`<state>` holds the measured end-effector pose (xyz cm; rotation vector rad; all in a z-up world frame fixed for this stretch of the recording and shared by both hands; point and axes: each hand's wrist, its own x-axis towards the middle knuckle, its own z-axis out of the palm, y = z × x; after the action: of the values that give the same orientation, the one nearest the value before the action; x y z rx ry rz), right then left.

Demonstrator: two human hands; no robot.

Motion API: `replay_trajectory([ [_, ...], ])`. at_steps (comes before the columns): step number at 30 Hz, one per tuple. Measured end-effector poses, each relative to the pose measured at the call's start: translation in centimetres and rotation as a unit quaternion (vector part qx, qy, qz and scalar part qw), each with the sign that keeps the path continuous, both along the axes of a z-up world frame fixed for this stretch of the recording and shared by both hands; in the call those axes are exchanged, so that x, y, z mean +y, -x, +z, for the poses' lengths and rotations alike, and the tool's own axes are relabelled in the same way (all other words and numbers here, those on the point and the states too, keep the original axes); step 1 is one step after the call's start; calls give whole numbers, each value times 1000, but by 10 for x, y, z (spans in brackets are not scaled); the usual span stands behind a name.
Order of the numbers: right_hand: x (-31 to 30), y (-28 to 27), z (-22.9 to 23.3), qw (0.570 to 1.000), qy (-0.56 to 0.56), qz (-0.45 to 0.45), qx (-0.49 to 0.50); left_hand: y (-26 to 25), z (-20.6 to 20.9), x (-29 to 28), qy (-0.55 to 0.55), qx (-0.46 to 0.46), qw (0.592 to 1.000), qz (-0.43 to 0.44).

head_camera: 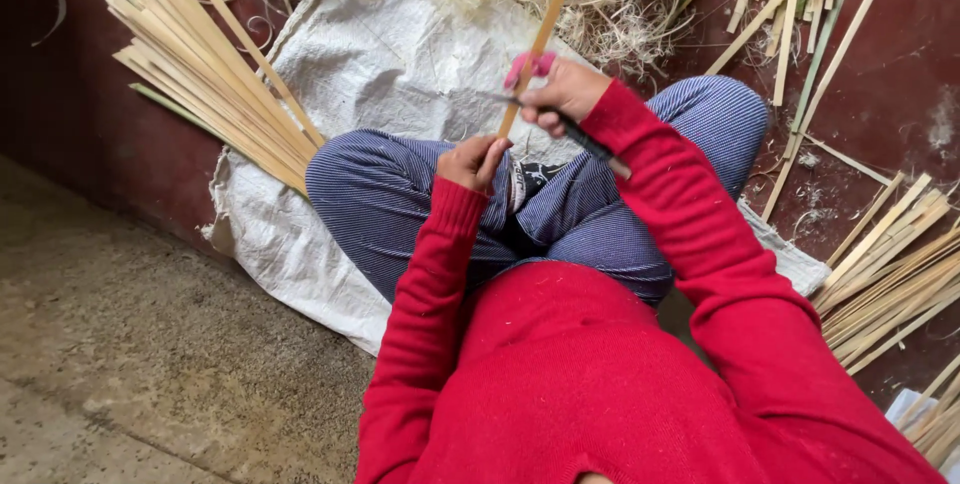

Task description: Shaving thin strips of bamboo using a hand knife while sitting on the floor

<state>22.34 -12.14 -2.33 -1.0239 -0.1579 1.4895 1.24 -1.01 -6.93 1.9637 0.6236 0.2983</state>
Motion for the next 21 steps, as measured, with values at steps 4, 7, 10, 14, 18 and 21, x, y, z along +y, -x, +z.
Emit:
replay_trajectory([
  [4, -3, -39, 29, 993, 104, 7, -47, 30, -6, -4, -30, -34, 996, -80],
  [7, -11, -64, 21, 993, 97, -17, -66, 58, 4, -5, -7, -55, 993, -104],
  [10, -15, -75, 17, 992, 102, -45, -56, 81, 20, -6, 27, -56, 991, -120],
  [14, -14, -73, -1, 991, 90, -84, -45, 84, 8, -4, 49, 26, 994, -95],
  [18, 5, -13, 52, 977, 163, 0, -140, 38, 22, -4, 111, 21, 992, -47],
  [21, 6, 5, 26, 995, 57, 78, 8, 8, 28, -1, 122, 47, 991, -13],
])
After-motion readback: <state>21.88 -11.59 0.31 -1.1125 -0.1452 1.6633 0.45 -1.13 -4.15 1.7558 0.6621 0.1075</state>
